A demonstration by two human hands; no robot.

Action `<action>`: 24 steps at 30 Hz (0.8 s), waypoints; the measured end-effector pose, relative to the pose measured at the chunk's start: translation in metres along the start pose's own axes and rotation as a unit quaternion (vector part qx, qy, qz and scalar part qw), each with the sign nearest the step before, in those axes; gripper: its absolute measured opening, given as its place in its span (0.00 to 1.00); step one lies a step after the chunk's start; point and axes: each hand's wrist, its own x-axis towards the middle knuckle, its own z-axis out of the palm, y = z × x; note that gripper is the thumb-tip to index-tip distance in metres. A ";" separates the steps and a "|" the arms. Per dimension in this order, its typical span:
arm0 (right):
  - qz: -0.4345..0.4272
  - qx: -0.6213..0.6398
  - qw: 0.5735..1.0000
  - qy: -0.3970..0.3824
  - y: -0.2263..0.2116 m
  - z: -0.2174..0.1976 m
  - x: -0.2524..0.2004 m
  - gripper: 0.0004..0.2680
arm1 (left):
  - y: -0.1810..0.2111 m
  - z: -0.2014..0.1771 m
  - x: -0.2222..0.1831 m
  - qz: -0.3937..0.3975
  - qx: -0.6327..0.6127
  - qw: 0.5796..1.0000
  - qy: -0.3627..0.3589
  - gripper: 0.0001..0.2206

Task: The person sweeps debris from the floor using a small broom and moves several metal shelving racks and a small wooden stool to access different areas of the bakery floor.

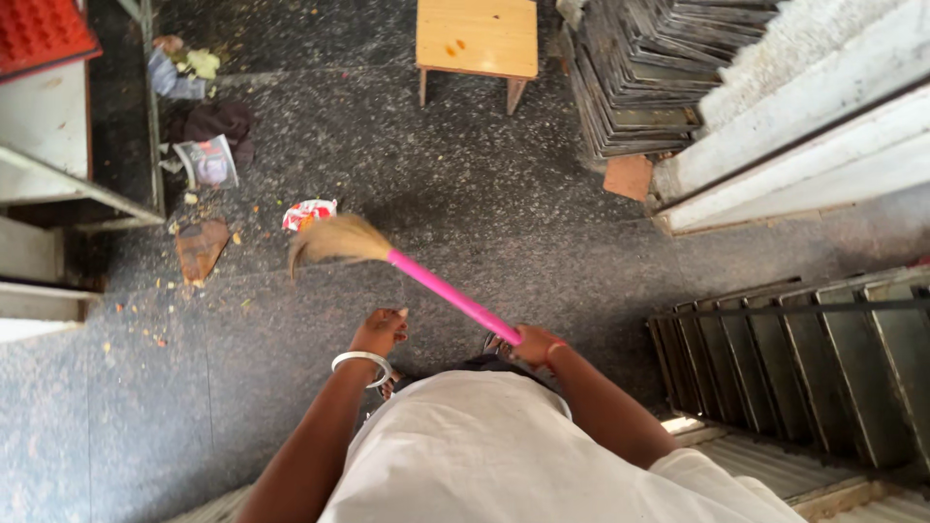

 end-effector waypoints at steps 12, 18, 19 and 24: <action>0.332 0.449 0.796 0.234 0.161 -0.056 -0.076 0.08 | 0.024 0.019 0.043 -0.048 -0.044 0.997 0.038 0.21; 0.336 0.332 0.872 0.131 0.209 -0.174 -0.048 0.07 | 0.049 0.075 0.075 -0.080 -0.025 0.995 0.054 0.22; 0.326 0.305 0.887 0.119 0.216 -0.188 -0.044 0.07 | 0.050 0.091 0.079 -0.084 -0.012 0.995 0.049 0.22; 0.262 0.241 0.932 0.069 0.229 -0.223 -0.022 0.07 | 0.081 0.166 0.109 -0.044 0.053 0.997 0.041 0.20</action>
